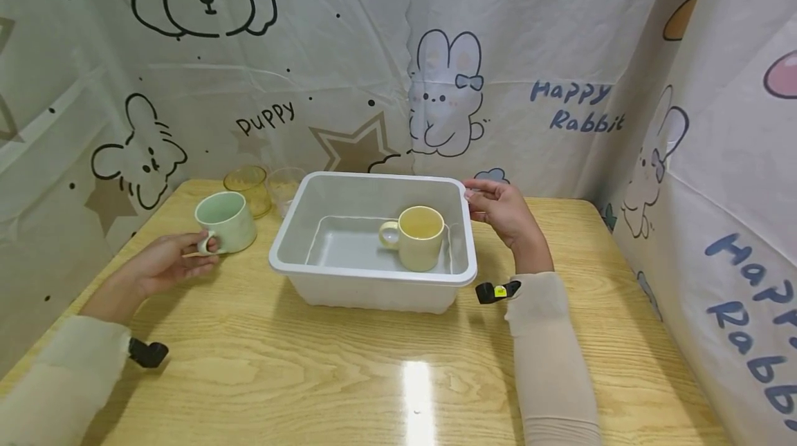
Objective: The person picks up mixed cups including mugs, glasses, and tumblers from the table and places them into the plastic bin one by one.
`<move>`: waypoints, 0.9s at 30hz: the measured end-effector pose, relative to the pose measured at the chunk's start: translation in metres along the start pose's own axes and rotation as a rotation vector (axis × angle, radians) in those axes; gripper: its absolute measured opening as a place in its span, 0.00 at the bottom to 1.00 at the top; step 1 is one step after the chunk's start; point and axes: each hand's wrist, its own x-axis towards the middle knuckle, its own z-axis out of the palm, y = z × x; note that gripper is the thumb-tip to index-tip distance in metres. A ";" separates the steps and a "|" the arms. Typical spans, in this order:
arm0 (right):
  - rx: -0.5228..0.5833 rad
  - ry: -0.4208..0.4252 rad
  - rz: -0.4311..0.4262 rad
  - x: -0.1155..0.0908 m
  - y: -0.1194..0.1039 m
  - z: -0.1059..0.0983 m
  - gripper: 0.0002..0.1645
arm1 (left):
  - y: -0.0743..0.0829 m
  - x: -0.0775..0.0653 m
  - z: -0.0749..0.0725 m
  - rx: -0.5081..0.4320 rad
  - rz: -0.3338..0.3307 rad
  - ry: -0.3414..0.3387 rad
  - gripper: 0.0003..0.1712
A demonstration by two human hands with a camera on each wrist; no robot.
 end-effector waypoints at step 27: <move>-0.008 -0.004 -0.005 0.000 0.001 0.000 0.27 | 0.007 -0.008 0.012 0.079 0.013 0.333 0.16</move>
